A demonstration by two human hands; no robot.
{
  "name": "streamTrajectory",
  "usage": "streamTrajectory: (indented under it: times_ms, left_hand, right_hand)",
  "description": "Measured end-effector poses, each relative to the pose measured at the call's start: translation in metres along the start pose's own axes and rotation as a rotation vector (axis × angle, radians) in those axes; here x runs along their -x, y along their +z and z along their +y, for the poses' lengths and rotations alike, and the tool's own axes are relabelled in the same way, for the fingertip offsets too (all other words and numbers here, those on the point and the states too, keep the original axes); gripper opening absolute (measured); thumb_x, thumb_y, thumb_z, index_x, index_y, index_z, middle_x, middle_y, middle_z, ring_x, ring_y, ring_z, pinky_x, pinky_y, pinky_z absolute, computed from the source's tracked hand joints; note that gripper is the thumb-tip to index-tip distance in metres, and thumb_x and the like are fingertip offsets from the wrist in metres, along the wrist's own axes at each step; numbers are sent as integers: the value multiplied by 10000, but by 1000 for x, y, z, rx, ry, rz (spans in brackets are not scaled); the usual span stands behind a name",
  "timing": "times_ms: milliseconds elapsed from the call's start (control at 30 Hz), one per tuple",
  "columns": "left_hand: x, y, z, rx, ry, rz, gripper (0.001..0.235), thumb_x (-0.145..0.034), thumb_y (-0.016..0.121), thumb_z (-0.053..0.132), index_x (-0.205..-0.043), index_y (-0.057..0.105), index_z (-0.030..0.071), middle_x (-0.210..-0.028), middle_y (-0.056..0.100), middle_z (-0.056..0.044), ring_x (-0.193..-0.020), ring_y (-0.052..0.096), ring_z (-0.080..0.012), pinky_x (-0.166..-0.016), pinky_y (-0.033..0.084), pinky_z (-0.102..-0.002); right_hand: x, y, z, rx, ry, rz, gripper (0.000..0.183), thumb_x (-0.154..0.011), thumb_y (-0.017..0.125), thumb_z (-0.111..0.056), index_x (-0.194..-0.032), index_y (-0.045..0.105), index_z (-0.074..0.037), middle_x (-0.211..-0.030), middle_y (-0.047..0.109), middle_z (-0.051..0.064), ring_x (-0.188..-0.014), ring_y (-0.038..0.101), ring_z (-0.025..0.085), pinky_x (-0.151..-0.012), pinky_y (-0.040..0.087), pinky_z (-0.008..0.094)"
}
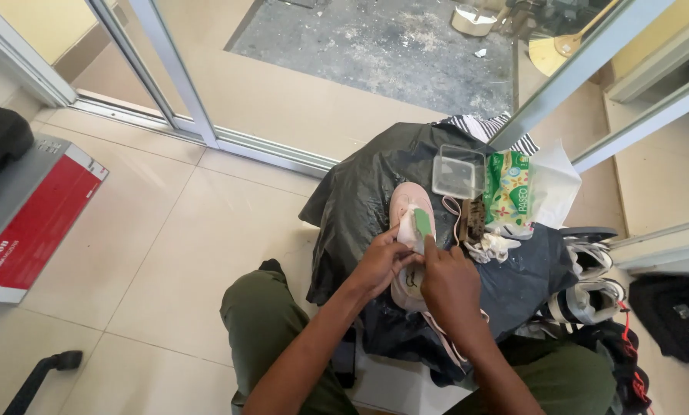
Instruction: The person scrubs the inside and outside of a pink sneaker using a green brush and water from a small container. They then place a pink insole into the shoe and set it on a nearby shoe rack.
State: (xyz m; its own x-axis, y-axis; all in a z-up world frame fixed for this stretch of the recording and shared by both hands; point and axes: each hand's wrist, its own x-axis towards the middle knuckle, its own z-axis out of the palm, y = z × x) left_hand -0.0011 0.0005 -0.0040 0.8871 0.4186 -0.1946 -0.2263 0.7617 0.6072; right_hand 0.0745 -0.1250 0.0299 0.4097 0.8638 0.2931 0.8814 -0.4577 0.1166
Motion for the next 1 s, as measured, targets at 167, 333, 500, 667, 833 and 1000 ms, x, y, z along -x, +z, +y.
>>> streamTrajectory:
  times_ms: [167, 333, 500, 667, 833, 1000]
  left_hand:
    - [-10, -6, -3, 20, -100, 35, 648, -940, 487, -63, -1577, 370, -39, -1347, 607, -221, -1174, 617, -267, -1018, 550, -355]
    - [-1, 0, -4, 3, 0, 19, 698, -933, 510, -94, -1595, 290, -90, -1504, 452, -294, -1228, 540, -244, -1089, 487, -477]
    - [-4, -3, -4, -13, 5, 29, 696, -919, 514, -92, -1585, 313, -87, -1495, 466, -276, -1242, 569, -276, -1066, 515, -445]
    - [-1, -1, 2, -45, 5, 33, 678, -928, 513, -79, -1582, 335, -79, -1501, 465, -264, -1253, 544, -257, -1056, 513, -428]
    - [-1, 0, 2, -56, -12, 17, 690, -919, 502, -102, -1589, 340, -58, -1516, 461, -264, -1260, 561, -275, -1079, 498, -443]
    - [-1, -3, 4, -4, -27, 38, 694, -931, 499, -108, -1598, 313, -58, -1560, 397, -286, -1318, 504, -304, -1073, 491, -468]
  right_hand:
    - [33, -7, -11, 40, -21, 30, 468, -978, 637, -185, -1416, 599, -25, -794, 699, 101, -758, 568, 318, -546, 424, 444]
    - [4, 21, 8, 132, 10, 80, 429, -985, 676, -325, -1309, 697, -45, -776, 725, 87, -782, 654, 234, -594, 542, 362]
    - [28, -20, -14, 87, 12, 47, 442, -997, 634, -328, -1326, 679, -36, -732, 696, 105, -752, 640, 256, -577, 513, 383]
    - [25, -1, -7, 123, 4, 73, 439, -1006, 606, -352, -1314, 692, -51, -728, 704, 93, -760, 650, 249, -593, 523, 370]
    - [-6, 23, 9, 28, 63, 64, 449, -995, 659, -360, -1285, 708, -21, -747, 729, 114, -760, 676, 267, -572, 545, 383]
    - [40, -18, -14, -16, 34, 37, 475, -999, 608, -323, -1339, 667, 4, -705, 706, 132, -727, 655, 281, -554, 528, 391]
